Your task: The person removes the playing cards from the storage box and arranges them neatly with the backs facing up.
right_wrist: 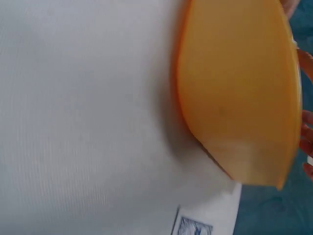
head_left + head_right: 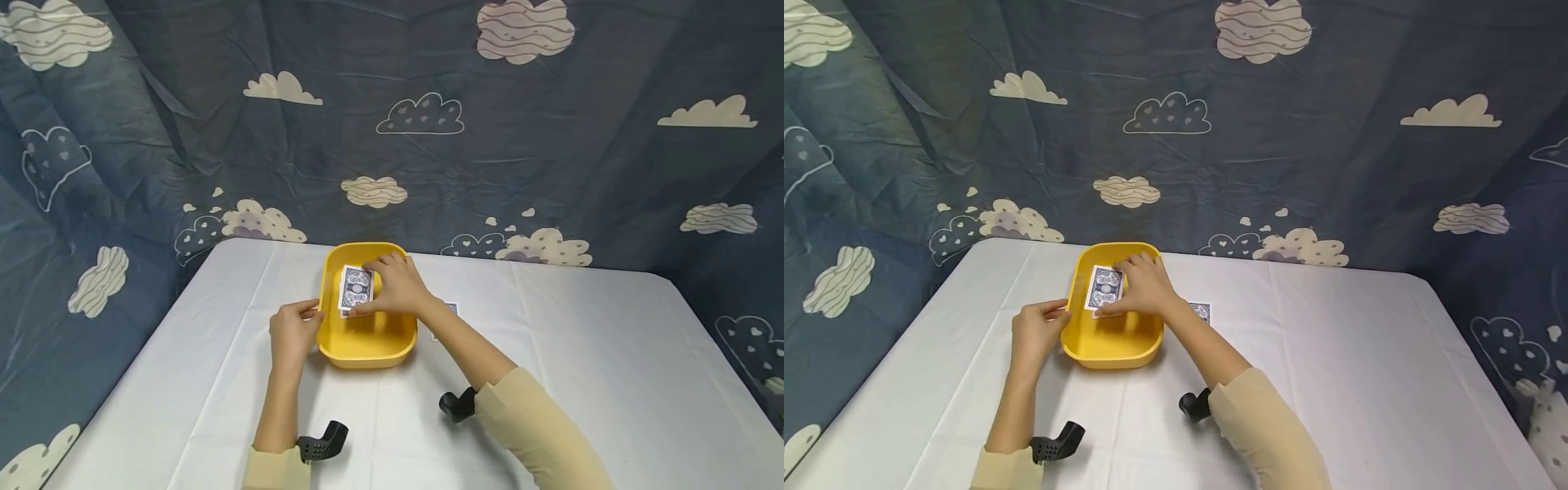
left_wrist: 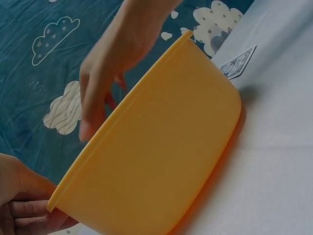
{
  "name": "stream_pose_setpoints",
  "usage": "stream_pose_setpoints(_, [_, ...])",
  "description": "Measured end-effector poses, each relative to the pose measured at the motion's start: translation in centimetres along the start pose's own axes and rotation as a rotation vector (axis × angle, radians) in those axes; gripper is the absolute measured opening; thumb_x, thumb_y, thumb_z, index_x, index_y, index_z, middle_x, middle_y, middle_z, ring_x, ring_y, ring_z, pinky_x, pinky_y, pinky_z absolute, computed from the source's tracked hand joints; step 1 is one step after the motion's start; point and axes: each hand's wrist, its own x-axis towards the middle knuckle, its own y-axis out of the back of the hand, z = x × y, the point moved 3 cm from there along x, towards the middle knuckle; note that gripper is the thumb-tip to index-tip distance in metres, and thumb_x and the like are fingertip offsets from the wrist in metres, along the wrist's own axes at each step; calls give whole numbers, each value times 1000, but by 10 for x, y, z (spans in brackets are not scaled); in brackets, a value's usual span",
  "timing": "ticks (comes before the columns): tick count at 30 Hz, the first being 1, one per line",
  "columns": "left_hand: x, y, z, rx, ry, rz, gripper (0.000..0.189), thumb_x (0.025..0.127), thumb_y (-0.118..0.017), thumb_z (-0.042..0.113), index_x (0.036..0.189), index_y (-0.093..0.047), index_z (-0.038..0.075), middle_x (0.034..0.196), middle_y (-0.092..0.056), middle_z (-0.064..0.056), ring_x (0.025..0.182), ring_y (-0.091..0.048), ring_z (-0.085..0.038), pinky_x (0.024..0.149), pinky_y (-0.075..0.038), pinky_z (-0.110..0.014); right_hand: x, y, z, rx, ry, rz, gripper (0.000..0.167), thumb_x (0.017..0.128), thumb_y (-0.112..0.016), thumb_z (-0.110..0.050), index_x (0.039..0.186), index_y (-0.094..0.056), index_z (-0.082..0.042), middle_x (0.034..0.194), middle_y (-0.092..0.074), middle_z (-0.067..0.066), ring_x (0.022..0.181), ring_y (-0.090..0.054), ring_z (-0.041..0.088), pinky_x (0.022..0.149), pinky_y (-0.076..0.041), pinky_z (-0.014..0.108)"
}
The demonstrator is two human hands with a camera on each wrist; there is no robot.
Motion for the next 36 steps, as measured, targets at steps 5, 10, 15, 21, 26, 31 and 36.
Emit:
stream_pose_setpoints(5, [0,-1,-1,1,12,-4,28,80,-67,8,107,-68,2,94,-70,-17,94,-65,-32,84,-50,-41,-17,21,18,44,-23,103,88,55,-72,-69,123,-57,-15,121,-56,4,111,-43,22,87,-33,36])
stream_pose_setpoints(10, [0,-1,-2,12,12,-7,28,81,-67,10,108,-68,3,95,-70,-16,95,-64,-32,85,-49,-40,-41,37,50,43,-91,145,88,57,-73,-67,125,-56,-14,121,-55,7,114,-42,25,92,-32,42])
stream_pose_setpoints(15, [0,0,-3,11,29,-4,28,81,-67,10,108,-68,4,95,-70,-16,95,-64,-31,86,-48,-40,-65,45,91,5,-161,119,91,56,-72,-68,126,-55,-13,125,-52,12,117,-42,30,94,-30,48])
stream_pose_setpoints(21, [0,-2,-2,5,40,-16,29,82,-66,11,110,-68,4,97,-70,-16,94,-64,-30,83,-50,-40,-95,56,143,-59,-238,49,95,53,-75,-67,126,-55,-10,126,-51,18,116,-42,35,92,-31,52])
stream_pose_setpoints(26, [-1,-1,-2,6,26,-7,29,81,-67,10,109,-68,4,95,-70,-17,92,-65,-31,82,-50,-40,-117,57,172,-101,-213,-75,95,52,-74,-68,124,-56,-8,126,-52,20,116,-44,37,89,-35,53])
stream_pose_setpoints(31, [-2,0,-1,3,24,1,29,81,-67,10,109,-68,3,95,-70,-17,92,-65,-31,82,-50,-40,-129,48,178,-101,-186,-186,90,53,-77,-64,120,-57,-7,121,-55,17,110,-48,36,88,-35,53])
stream_pose_setpoints(36, [0,-1,-1,3,22,3,29,81,-67,11,108,-68,3,95,-70,-17,92,-65,-31,83,-50,-40,-132,38,176,-78,-163,-190,87,52,-79,-59,119,-58,-7,119,-56,15,107,-48,35,85,-35,51])
